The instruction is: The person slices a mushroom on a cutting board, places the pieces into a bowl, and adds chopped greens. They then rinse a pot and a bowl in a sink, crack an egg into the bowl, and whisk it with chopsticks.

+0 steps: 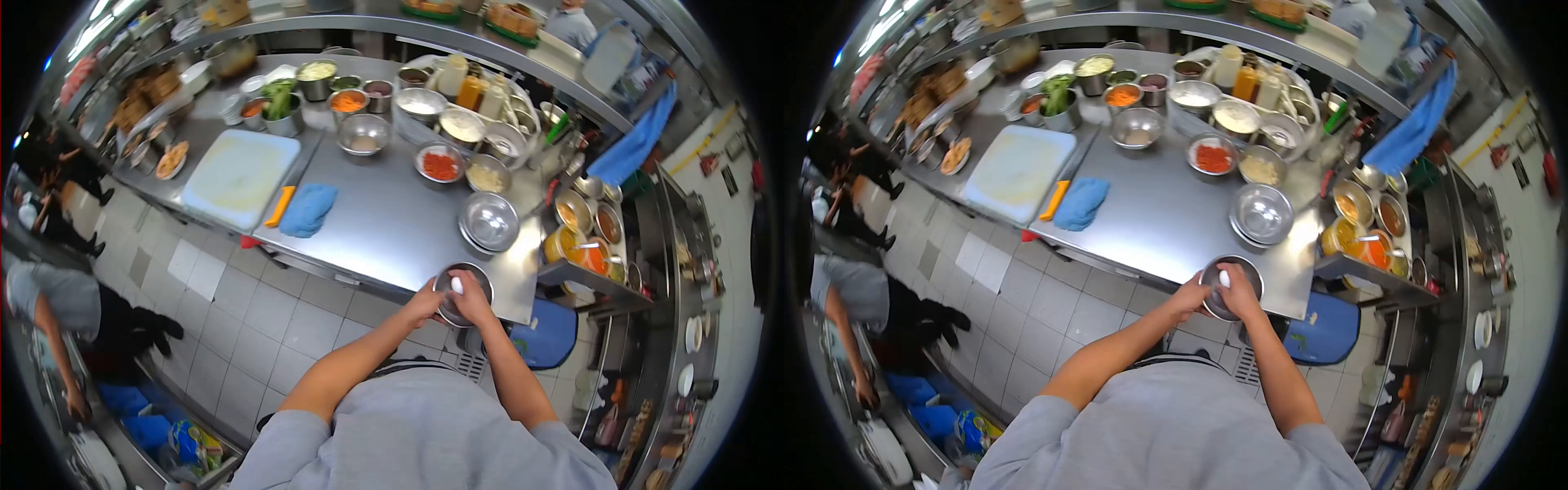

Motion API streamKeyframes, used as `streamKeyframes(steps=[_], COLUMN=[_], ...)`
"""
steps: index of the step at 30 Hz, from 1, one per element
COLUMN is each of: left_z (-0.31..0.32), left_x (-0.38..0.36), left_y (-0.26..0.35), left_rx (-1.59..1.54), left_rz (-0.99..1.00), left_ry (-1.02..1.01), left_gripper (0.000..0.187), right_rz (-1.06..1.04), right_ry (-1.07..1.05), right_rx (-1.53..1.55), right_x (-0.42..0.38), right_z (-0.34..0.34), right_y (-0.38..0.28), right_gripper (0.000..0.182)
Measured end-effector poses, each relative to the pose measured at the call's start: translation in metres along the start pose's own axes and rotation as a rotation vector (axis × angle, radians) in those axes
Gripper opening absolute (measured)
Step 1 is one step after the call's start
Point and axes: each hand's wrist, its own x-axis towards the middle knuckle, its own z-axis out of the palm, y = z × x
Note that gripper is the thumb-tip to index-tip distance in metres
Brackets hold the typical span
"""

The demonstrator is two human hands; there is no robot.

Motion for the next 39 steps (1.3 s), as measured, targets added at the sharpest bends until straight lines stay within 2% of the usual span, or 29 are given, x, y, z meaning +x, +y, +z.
streamKeyframes(steps=[9,13,14,15,18,20,22,23,25,26,27,29,30,31,33,34,35,37,39], left_z=[0.021,0.03,0.034,0.037,0.042,0.045,0.048,0.05,0.055,0.057,0.059,0.065,0.066,0.067,0.071,0.072,0.072,0.065,0.053], left_x=[0.015,0.017,0.017,0.017,0.019,0.021,0.022,0.023,0.025,0.026,0.026,0.032,0.034,0.036,0.041,0.044,0.048,0.056,0.068], left_y=[0.0,0.004,0.001,0.001,-0.001,-0.002,-0.004,-0.004,-0.007,-0.009,-0.012,-0.012,-0.012,-0.014,-0.011,-0.01,-0.009,-0.008,-0.007], left_rx=[0.069,0.064,0.07,0.071,0.086,0.054,0.055,0.052,0.042,0.021,0.039,0.033,0.053,0.016,-0.001,-0.058,-0.115,-0.145,-0.18], left_rz=[-0.058,-0.103,-0.094,-0.098,-0.107,-0.118,-0.114,-0.105,-0.09,-0.073,-0.084,-0.103,-0.113,-0.132,-0.172,-0.182,-0.19,-0.207,-0.23], left_ry=[-0.044,-0.089,-0.068,-0.077,-0.106,-0.11,-0.129,-0.139,-0.155,-0.158,-0.179,-0.174,-0.203,-0.192,-0.201,-0.219,-0.232,-0.266,-0.292], left_gripper=[0.073,0.074,0.061,0.061,0.061,0.072,0.072,0.071,0.068,0.064,0.064,0.066,0.066,0.067,0.067,0.065,0.063,0.062,0.061], right_rz=[0.098,0.013,0.107,0.198,0.203,0.23,0.075,0.084,-0.05,0.16,0.177,0.334,0.218,0.198,0.464,0.394,0.396,0.4,0.504], right_ry=[0.083,0.183,0.182,0.184,0.258,0.298,0.477,0.492,0.591,0.447,0.471,0.464,0.63,0.731,0.748,0.824,0.868,1.091,1.208], right_rx=[0.01,-0.074,-0.036,0.002,-0.057,-0.052,-0.039,-0.042,-0.077,0.038,0.036,0.325,0.346,0.377,0.938,1.06,1.056,1.273,1.208], right_x=[-0.014,-0.017,-0.018,-0.018,-0.021,-0.023,-0.026,-0.027,-0.028,-0.031,-0.034,-0.037,-0.041,-0.044,-0.062,-0.072,-0.085,-0.12,-0.169], right_z=[-0.03,-0.045,-0.053,-0.061,-0.083,-0.091,-0.097,-0.098,-0.1,-0.102,-0.102,-0.101,-0.099,-0.098,-0.122,-0.126,-0.132,-0.142,-0.141], right_y=[0.008,0.012,0.001,-0.01,-0.037,-0.04,-0.036,-0.032,-0.026,-0.028,-0.022,-0.003,0.004,0.015,-0.004,0.009,0.017,0.033,0.071], right_gripper=[0.048,0.048,0.048,0.048,0.047,0.047,0.047,0.047,0.048,0.045,0.045,0.041,0.04,0.039,0.041,0.043,0.043,0.037,0.04])
